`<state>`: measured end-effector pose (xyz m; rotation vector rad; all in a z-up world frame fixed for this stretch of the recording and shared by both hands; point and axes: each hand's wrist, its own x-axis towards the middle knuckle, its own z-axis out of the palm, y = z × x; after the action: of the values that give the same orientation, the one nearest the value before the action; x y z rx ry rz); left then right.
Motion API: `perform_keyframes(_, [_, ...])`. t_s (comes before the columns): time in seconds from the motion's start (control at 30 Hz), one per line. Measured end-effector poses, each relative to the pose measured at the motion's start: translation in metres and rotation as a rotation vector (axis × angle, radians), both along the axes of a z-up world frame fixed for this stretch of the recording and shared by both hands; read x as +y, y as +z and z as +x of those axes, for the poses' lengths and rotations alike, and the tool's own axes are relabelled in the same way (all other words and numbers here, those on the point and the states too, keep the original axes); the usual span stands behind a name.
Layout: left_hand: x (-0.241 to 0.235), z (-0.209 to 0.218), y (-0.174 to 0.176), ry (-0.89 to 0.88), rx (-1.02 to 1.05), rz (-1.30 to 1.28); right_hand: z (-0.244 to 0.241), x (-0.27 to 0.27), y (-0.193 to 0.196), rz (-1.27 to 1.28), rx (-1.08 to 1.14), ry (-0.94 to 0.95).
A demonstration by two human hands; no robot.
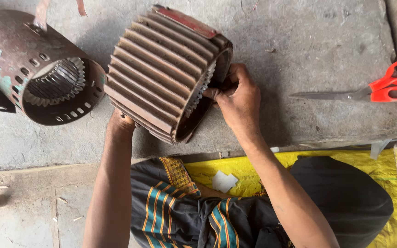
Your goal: The person prepares white insulation strips by folding and cutting them, then inserts these strips into the slots of an electric motor stator.
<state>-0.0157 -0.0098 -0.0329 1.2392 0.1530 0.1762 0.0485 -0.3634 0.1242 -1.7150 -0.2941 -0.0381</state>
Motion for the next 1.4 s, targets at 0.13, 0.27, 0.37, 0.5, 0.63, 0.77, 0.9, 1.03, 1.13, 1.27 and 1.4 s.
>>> perform_keyframes(0.13, [-0.007, 0.005, 0.011, -0.028, -0.013, -0.034, 0.0, -0.004, 0.0, 0.059, 0.143, 0.021])
perform_keyframes(0.27, [-0.011, 0.006, 0.025, -0.046, -0.021, -0.044, 0.001, -0.01, 0.001, 0.067, 0.074, 0.054])
perform_keyframes(0.37, [-0.012, 0.002, 0.028, -0.043, -0.027, -0.048, 0.001, -0.012, 0.0, 0.107, -0.014, 0.109])
perform_keyframes(0.5, [-0.01, 0.004, 0.022, -0.034, -0.03, -0.056, -0.001, -0.01, 0.0, 0.169, 0.169, 0.097])
perform_keyframes(0.63, [-0.012, 0.005, 0.014, -0.029, -0.019, -0.079, 0.0, -0.008, 0.001, 0.128, 0.16, 0.077])
perform_keyframes(0.77, [-0.028, 0.01, 0.033, -0.005, 0.004, -0.112, -0.002, -0.01, 0.011, 0.18, 0.165, 0.124])
perform_keyframes(0.9, [-0.068, 0.01, 0.09, 0.195, -0.016, -0.201, -0.024, -0.038, 0.029, 0.391, 0.194, 0.06])
perform_keyframes(1.03, [-0.129, -0.046, 0.146, 0.463, -0.19, 0.046, -0.074, -0.098, 0.023, 0.668, 0.336, 0.162])
perform_keyframes(1.13, [-0.186, -0.089, 0.17, 0.539, -0.237, 0.496, -0.117, -0.144, 0.001, 0.581, 0.253, 0.316])
perform_keyframes(1.27, [-0.221, -0.11, 0.186, 0.498, -0.138, 0.961, -0.171, -0.166, -0.062, -0.254, 0.146, 0.151])
perform_keyframes(1.4, [-0.237, -0.099, 0.181, 0.544, -0.105, 1.062, -0.202, -0.172, -0.112, -0.561, 0.005, 0.114])
